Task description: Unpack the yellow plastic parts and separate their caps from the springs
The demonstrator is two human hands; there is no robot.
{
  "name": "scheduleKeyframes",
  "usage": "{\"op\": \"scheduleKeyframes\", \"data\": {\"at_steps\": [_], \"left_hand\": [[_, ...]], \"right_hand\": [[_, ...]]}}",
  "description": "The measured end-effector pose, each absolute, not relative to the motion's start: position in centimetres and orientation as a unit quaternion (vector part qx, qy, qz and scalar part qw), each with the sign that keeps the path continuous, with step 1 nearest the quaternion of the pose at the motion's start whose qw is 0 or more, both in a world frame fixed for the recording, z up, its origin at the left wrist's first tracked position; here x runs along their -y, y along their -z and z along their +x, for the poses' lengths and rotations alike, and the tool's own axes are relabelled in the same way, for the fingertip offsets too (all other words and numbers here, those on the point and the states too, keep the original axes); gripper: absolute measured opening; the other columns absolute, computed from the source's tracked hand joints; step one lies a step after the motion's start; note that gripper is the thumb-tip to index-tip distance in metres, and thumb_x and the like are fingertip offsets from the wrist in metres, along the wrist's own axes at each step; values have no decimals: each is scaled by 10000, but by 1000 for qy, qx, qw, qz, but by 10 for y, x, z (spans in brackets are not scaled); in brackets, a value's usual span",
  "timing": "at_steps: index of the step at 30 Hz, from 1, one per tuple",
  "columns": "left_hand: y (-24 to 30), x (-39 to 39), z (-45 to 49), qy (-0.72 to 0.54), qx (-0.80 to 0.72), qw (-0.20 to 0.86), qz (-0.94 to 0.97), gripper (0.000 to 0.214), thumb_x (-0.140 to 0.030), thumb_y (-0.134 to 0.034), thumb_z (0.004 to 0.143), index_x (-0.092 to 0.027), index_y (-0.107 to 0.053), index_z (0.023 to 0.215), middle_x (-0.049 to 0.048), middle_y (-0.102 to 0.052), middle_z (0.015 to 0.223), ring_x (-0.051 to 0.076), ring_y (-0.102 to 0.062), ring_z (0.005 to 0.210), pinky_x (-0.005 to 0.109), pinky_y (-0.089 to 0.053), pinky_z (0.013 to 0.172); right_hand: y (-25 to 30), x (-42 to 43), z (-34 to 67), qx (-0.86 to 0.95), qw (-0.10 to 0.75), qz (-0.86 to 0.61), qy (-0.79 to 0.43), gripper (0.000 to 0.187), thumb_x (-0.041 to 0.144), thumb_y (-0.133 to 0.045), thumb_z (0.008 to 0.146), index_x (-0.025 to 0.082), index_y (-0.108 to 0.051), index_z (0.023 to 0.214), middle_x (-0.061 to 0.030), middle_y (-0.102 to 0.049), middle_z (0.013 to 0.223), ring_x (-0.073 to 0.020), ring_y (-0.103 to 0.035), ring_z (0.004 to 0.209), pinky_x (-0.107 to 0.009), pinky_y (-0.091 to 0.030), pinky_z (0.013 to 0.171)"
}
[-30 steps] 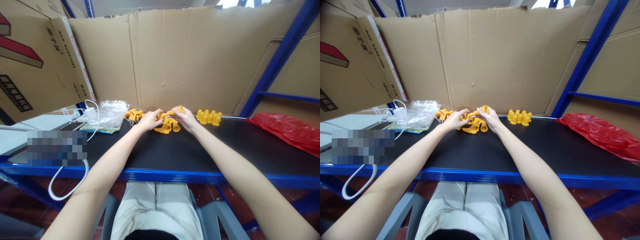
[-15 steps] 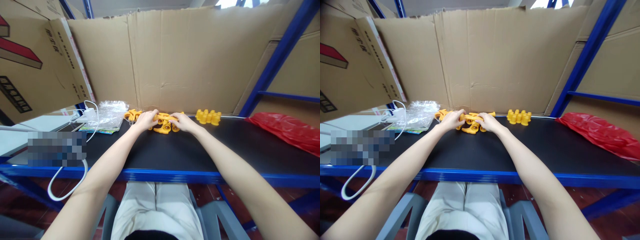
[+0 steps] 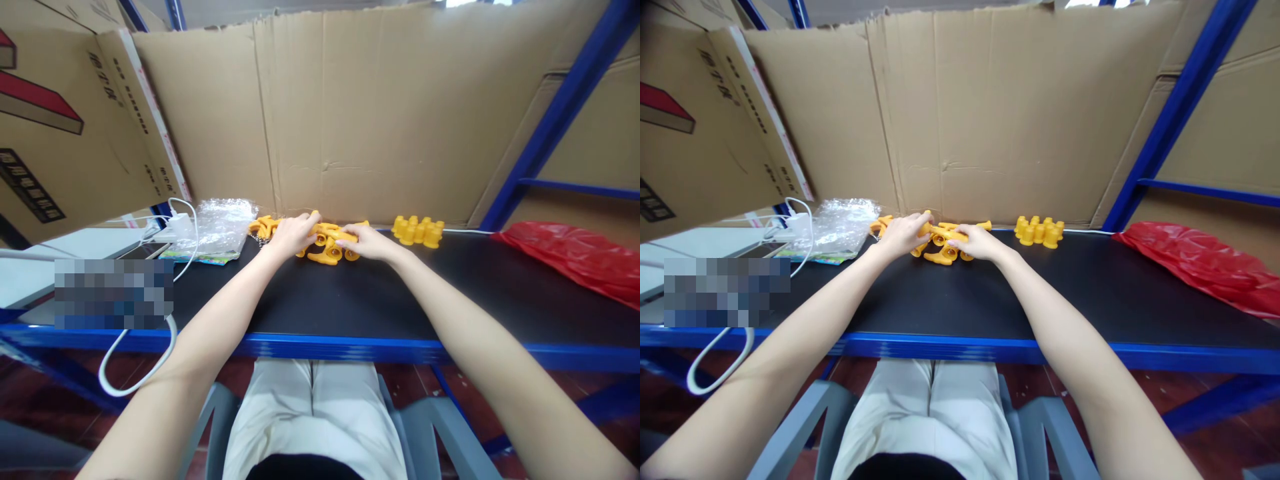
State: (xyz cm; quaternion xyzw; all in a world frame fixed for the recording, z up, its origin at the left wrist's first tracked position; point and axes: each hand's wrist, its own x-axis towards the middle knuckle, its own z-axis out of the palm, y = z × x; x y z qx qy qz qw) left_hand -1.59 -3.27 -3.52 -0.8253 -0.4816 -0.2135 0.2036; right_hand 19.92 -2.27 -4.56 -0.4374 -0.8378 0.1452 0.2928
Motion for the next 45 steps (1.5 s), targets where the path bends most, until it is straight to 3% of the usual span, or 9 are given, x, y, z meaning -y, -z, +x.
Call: {"op": "scheduleKeyframes", "data": {"at_steps": [4, 9, 18, 27, 35, 40, 45], "left_hand": [[31, 40, -10, 206, 476, 224, -825, 372, -263, -460, 892, -232, -491, 1262, 99, -626, 1132, 207, -653, 883, 293, -465, 735], [30, 39, -12, 235, 469, 224, -821, 563, -282, -502, 882, -231, -326, 1414, 113, -613, 1197, 217, -642, 962, 284, -468, 778], [27, 38, -10, 205, 489, 218, -819, 556, -246, -495, 862, -174, -338, 1391, 123, -671, 1066, 211, -652, 914, 285, -467, 780], [28, 31, -14, 235, 520, 150, -807, 568, -281, -557, 794, -191, -427, 1340, 79, -690, 953, 222, -653, 881, 271, -459, 727], [28, 21, -23, 275, 507, 56, -815, 428, -293, -581, 733, -146, -602, 1134, 49, -674, 777, 184, -613, 734, 262, -444, 658], [29, 25, -22, 269, 504, 90, -816, 474, -294, -576, 762, -185, -564, 1222, 55, -690, 853, 206, -640, 792, 275, -455, 689], [35, 33, -13, 257, 491, 193, -810, 576, -285, -550, 836, -235, -399, 1389, 91, -663, 1120, 220, -647, 932, 284, -465, 759]], "right_hand": [[46, 22, 201, 836, 303, -410, -204, 324, 467, -658, 759, 176, -670, 900, -38, -681, 795, -173, -585, 667, -284, -425, 632], [49, 18, 198, 837, 330, -404, -165, 292, 410, -615, 799, 169, -640, 962, -57, -690, 888, -200, -614, 775, -306, -456, 702], [48, 21, 195, 841, 313, -425, -117, 223, 341, -590, 834, 185, -620, 990, -67, -696, 921, -205, -624, 799, -308, -456, 732], [45, 30, 185, 855, 230, -455, 98, 226, 286, -488, 912, 146, -585, 1060, -129, -668, 1008, -236, -601, 896, -304, -385, 751], [46, 34, 180, 836, 174, -431, 291, 301, 269, -368, 953, 105, -586, 1080, -163, -647, 930, -263, -547, 848, -342, -290, 716], [45, 32, 184, 861, 171, -429, 214, 261, 308, -450, 925, 125, -585, 1054, -150, -666, 968, -256, -575, 861, -327, -323, 716], [43, 33, 195, 866, 178, -455, 108, 263, 392, -513, 891, 177, -593, 1021, -113, -692, 925, -238, -617, 790, -300, -359, 676]]}}
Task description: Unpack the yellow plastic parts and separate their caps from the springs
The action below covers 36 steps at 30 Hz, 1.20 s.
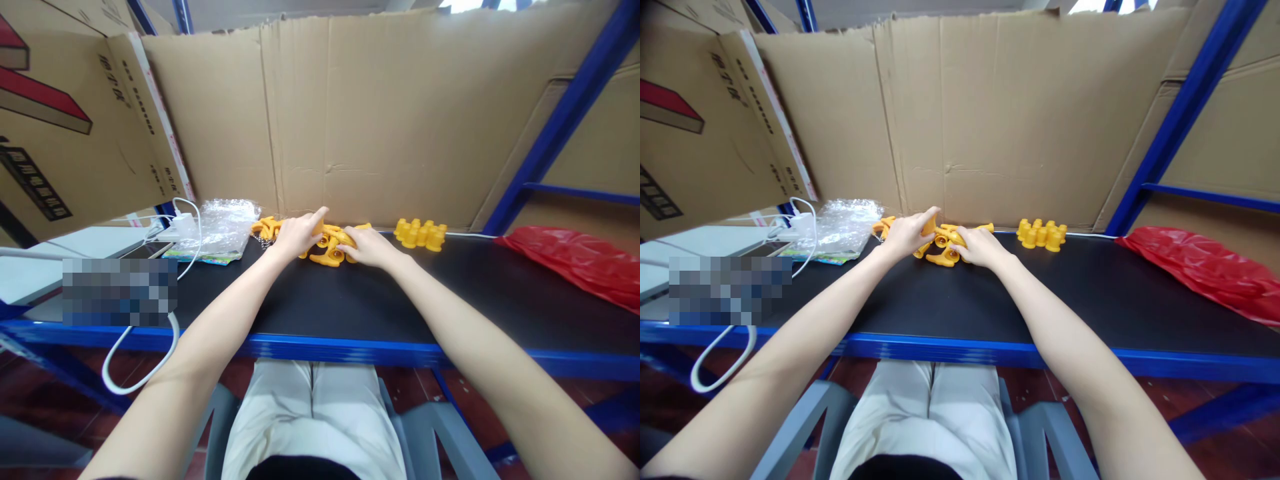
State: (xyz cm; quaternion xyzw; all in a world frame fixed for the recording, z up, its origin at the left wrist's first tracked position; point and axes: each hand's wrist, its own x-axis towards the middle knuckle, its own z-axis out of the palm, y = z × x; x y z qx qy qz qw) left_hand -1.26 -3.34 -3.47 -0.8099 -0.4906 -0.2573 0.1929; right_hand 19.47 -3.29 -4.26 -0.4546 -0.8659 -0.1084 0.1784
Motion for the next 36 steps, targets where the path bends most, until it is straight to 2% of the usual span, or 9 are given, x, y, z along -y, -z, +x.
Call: {"op": "scheduleKeyframes", "data": {"at_steps": [3, 8, 16, 22, 28, 32, 36], "left_hand": [[36, 36, -10, 263, 476, 223, -809, 587, -296, -534, 867, -240, -353, 1423, 98, -640, 1163, 206, -650, 931, 260, -465, 743], [35, 36, -10, 261, 470, 249, -806, 580, -298, -516, 887, -236, -337, 1435, 94, -645, 1118, 183, -659, 861, 244, -465, 708], [32, 34, -9, 298, 468, 224, -802, 593, -265, -519, 872, -227, -328, 1433, 84, -642, 1070, 171, -636, 900, 238, -460, 729], [30, 33, -5, 331, 487, 165, -791, 611, -216, -543, 825, -203, -371, 1410, 79, -660, 1023, 180, -617, 900, 270, -445, 776], [25, 33, -5, 352, 522, 42, -776, 569, -233, -603, 725, -158, -537, 1285, 27, -650, 765, 157, -579, 726, 238, -404, 654], [28, 24, -14, 362, 515, -64, -774, 404, -242, -646, 656, -125, -664, 1043, -27, -552, 605, 105, -492, 587, 211, -336, 539], [31, 22, -19, 309, 519, -253, -756, 226, -303, -667, 659, -111, -684, 776, -30, -514, 516, 62, -395, 444, 207, -294, 444]], "right_hand": [[42, 32, 198, 863, 215, -452, 69, 280, 418, -483, 903, 185, -587, 1017, -101, -692, 887, -230, -619, 762, -297, -371, 672], [43, 27, 198, 860, 249, -446, 16, 221, 379, -481, 907, 189, -569, 978, -74, -681, 882, -198, -606, 752, -282, -381, 677], [39, 28, 194, 841, 238, -463, 148, 252, 333, -426, 934, 170, -558, 1074, -111, -669, 1007, -251, -575, 939, -328, -312, 754], [41, 28, 193, 825, 236, -460, 229, 246, 298, -397, 948, 156, -572, 1048, -100, -671, 984, -240, -544, 909, -337, -242, 742], [44, 28, 189, 808, 207, -444, 326, 279, 295, -365, 963, 134, -589, 1007, -110, -650, 907, -231, -503, 844, -364, -221, 768], [46, 27, 186, 805, 195, -424, 366, 256, 221, -361, 954, 136, -599, 993, -102, -642, 873, -223, -490, 833, -382, -224, 791], [47, 25, 187, 804, 216, -389, 394, 265, 144, -354, 935, 159, -605, 1021, -95, -649, 898, -227, -485, 895, -392, -229, 813]]}}
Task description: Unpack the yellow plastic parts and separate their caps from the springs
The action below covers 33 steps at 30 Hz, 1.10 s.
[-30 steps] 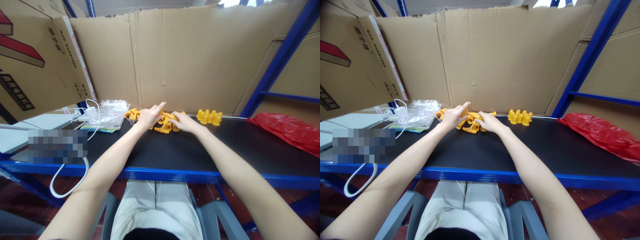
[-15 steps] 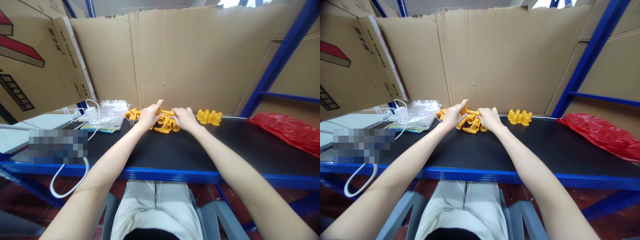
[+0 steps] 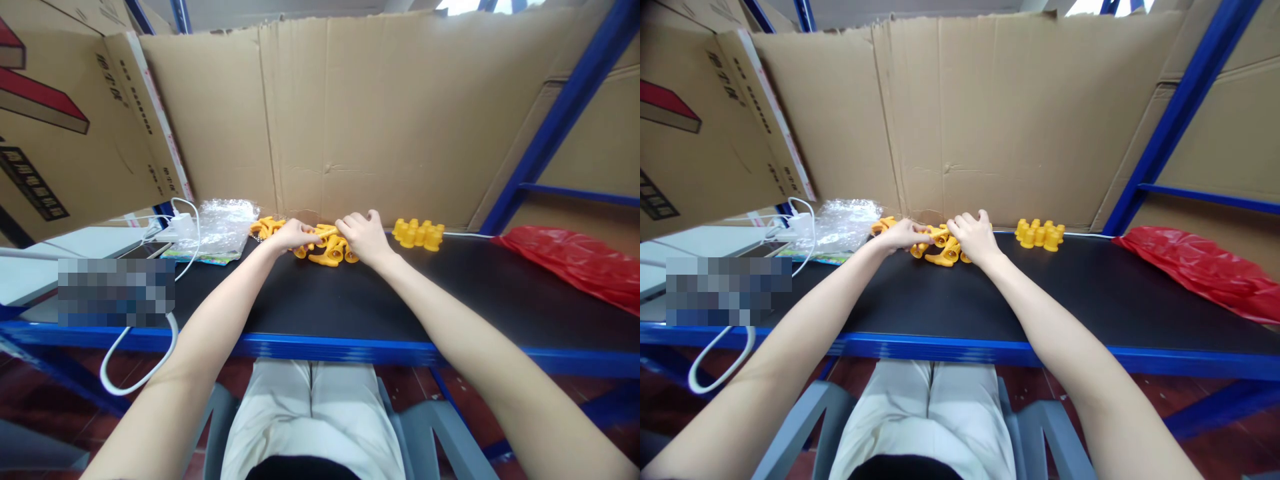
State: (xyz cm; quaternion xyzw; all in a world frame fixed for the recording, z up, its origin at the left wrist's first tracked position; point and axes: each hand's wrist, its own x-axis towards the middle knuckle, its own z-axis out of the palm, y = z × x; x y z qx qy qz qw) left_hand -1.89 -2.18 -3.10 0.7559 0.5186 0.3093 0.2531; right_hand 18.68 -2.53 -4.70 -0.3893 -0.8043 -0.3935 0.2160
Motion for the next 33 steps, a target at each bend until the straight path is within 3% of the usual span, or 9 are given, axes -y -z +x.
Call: {"op": "scheduleKeyframes", "data": {"at_steps": [3, 6, 11, 16, 21, 25, 30, 33], "left_hand": [[31, 26, -16, -298, -512, 318, 740, 260, -359, -676, 678, -117, -690, 770, -10, -546, 510, 57, -381, 402, 209, -297, 408], [31, 29, -10, -329, -517, 274, 741, 353, -371, -681, 682, -127, -696, 937, 2, -596, 549, 76, -442, 425, 206, -329, 415], [34, 26, -9, -331, -563, 65, 754, 475, -380, -672, 669, -140, -668, 1080, 63, -701, 800, 186, -640, 744, 258, -474, 656], [35, 30, -9, -276, -586, -82, 757, 499, -378, -605, 717, -178, -605, 1174, 98, -705, 965, 257, -646, 931, 326, -473, 800], [34, 33, -8, -255, -593, -98, 757, 498, -405, -597, 732, -173, -595, 1173, 116, -705, 965, 277, -649, 934, 339, -473, 790], [34, 28, -11, -258, -606, -102, 745, 485, -408, -584, 747, -171, -600, 1169, 117, -707, 954, 283, -649, 937, 342, -475, 787], [36, 20, -23, -282, -624, -99, 722, 506, -428, -563, 765, -166, -600, 1196, 130, -706, 980, 289, -645, 961, 347, -477, 803], [38, 14, -32, -289, -641, -97, 705, 414, -413, -527, 785, -198, -656, 1113, 113, -712, 973, 280, -643, 967, 339, -475, 807]], "right_hand": [[45, 24, 191, 796, 244, -380, 403, 284, 130, -346, 929, 170, -607, 1035, -99, -653, 931, -236, -485, 944, -401, -239, 828], [45, 22, 197, 800, 253, -382, 387, 260, 150, -383, 915, 159, -605, 1051, -113, -654, 978, -248, -495, 964, -420, -252, 860], [51, 18, 201, 825, 257, -367, 345, 287, 235, -409, 929, 130, -561, 1149, -143, -643, 1082, -263, -502, 1040, -469, -229, 971], [55, 15, 198, 840, 239, -365, 321, 258, 158, -401, 902, 143, -560, 1105, -128, -644, 1071, -252, -511, 1041, -503, -187, 1025], [49, 20, 199, 831, 248, -388, 313, 274, 88, -391, 840, 156, -551, 1052, -122, -632, 1075, -242, -500, 1037, -478, -197, 1020], [44, 20, 207, 803, 274, -437, 297, 250, 133, -431, 820, 148, -541, 1044, -146, -615, 1080, -266, -483, 1042, -472, -241, 976], [34, 13, 236, 714, 272, -593, 254, 268, 277, -469, 839, 108, -569, 1022, -190, -584, 1095, -317, -483, 1050, -476, -321, 878], [27, 6, 260, 628, 257, -705, 205, 301, 291, -489, 827, 90, -602, 1020, -211, -587, 1107, -338, -499, 1074, -490, -339, 874]]}}
